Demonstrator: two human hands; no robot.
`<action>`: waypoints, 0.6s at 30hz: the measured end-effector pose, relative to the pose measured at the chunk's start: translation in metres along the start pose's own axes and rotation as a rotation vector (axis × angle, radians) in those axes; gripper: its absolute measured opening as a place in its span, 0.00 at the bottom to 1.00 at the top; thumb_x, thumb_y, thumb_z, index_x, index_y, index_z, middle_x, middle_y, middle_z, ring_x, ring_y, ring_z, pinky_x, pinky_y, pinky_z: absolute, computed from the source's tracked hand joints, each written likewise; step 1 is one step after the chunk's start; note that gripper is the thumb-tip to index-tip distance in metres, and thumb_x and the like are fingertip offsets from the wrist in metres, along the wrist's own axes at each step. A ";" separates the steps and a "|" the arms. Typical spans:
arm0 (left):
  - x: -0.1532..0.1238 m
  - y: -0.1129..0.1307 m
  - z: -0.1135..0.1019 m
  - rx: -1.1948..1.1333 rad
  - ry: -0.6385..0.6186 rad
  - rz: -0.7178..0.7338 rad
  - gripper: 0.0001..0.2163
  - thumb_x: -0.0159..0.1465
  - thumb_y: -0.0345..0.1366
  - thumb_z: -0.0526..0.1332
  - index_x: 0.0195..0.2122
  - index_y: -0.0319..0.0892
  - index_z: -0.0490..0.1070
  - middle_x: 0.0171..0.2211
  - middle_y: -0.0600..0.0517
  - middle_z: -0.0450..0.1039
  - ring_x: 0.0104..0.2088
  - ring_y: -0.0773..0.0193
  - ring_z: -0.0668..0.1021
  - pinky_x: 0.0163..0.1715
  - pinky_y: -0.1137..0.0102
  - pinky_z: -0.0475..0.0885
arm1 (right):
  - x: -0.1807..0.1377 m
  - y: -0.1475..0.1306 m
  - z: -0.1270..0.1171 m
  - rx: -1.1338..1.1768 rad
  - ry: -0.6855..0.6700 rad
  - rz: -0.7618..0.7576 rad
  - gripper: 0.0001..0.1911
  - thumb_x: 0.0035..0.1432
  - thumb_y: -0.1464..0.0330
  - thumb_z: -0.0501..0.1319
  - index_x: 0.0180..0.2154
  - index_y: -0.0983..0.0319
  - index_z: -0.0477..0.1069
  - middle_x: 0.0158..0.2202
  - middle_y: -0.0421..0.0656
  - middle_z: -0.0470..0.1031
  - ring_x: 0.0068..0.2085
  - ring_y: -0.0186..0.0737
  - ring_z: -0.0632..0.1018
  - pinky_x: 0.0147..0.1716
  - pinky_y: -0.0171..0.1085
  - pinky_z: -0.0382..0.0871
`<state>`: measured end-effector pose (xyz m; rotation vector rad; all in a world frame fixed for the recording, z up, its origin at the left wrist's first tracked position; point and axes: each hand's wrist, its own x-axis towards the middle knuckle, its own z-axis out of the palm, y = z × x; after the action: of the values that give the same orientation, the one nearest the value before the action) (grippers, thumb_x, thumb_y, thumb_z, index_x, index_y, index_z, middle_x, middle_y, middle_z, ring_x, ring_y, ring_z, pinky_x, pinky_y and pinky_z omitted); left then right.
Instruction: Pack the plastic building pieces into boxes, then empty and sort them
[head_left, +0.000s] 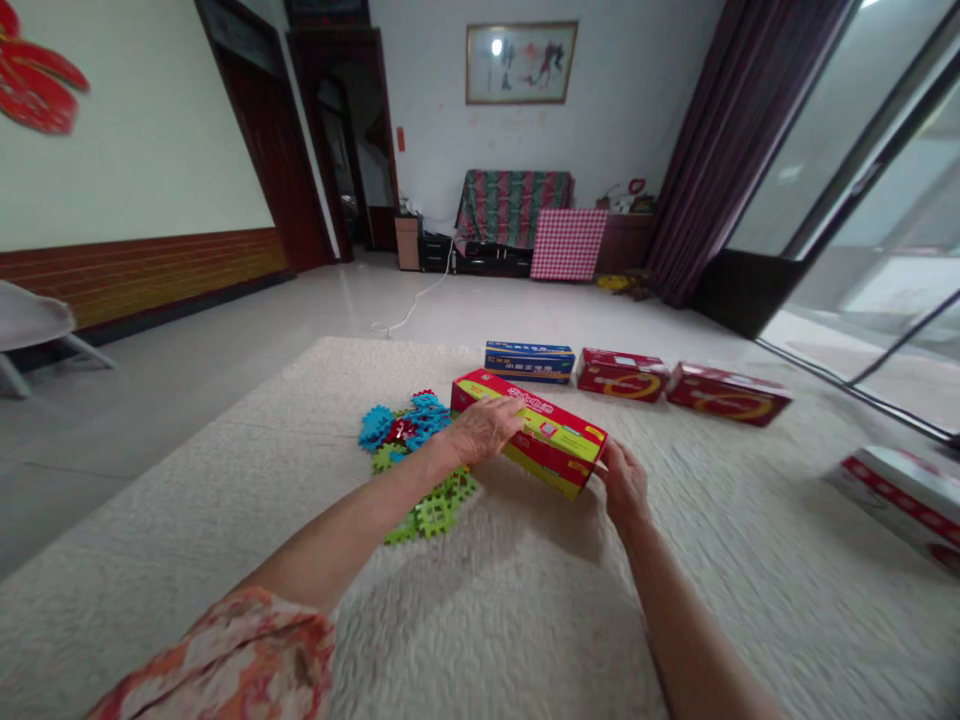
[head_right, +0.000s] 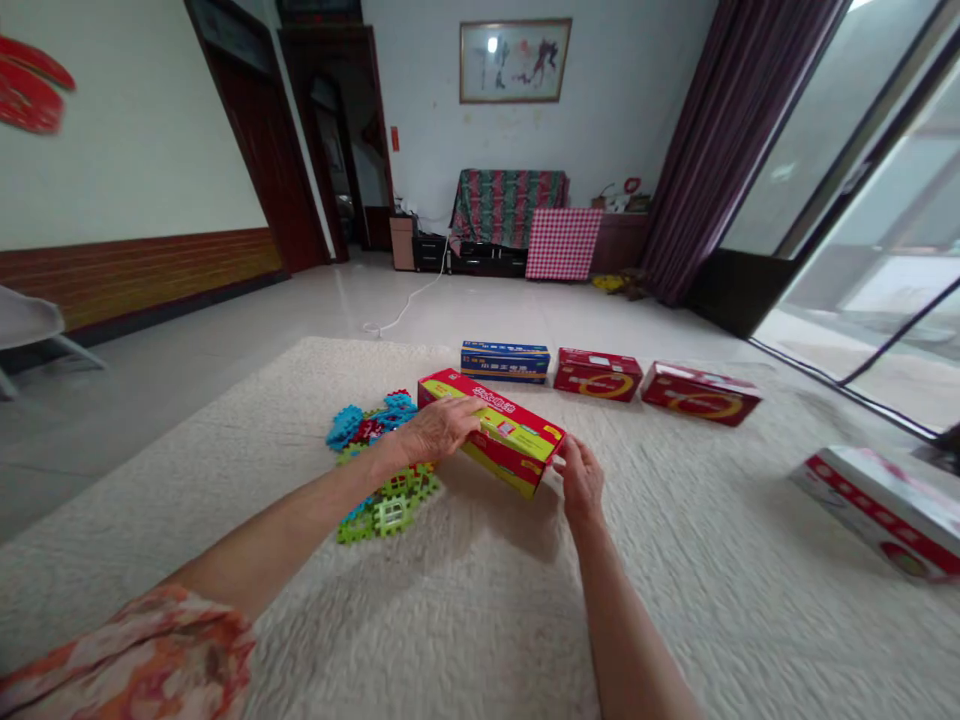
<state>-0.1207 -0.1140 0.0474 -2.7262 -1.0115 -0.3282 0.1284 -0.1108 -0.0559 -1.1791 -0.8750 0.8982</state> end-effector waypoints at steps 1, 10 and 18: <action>0.002 0.012 0.001 0.004 0.000 0.000 0.11 0.66 0.28 0.51 0.39 0.38 0.73 0.53 0.40 0.70 0.54 0.52 0.72 0.53 0.58 0.70 | -0.006 -0.007 -0.006 0.022 0.046 -0.015 0.22 0.49 0.52 0.62 0.38 0.62 0.75 0.36 0.44 0.78 0.37 0.42 0.78 0.29 0.36 0.72; 0.009 0.095 0.018 -0.013 -0.018 -0.102 0.11 0.65 0.27 0.50 0.37 0.39 0.74 0.45 0.42 0.70 0.48 0.55 0.72 0.47 0.63 0.74 | -0.050 -0.047 -0.036 -0.287 0.084 -0.173 0.32 0.52 0.50 0.58 0.50 0.64 0.72 0.40 0.48 0.76 0.38 0.46 0.77 0.37 0.42 0.72; 0.005 0.126 0.026 -0.061 0.046 -0.156 0.11 0.65 0.27 0.50 0.37 0.38 0.73 0.46 0.41 0.69 0.49 0.53 0.70 0.48 0.61 0.73 | -0.055 -0.034 -0.053 -0.577 0.216 -0.334 0.28 0.48 0.58 0.58 0.49 0.63 0.72 0.48 0.51 0.75 0.47 0.50 0.74 0.52 0.48 0.66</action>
<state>-0.0301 -0.1971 0.0083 -2.6847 -1.2241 -0.4531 0.1591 -0.1856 -0.0358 -1.5272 -1.1489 0.2369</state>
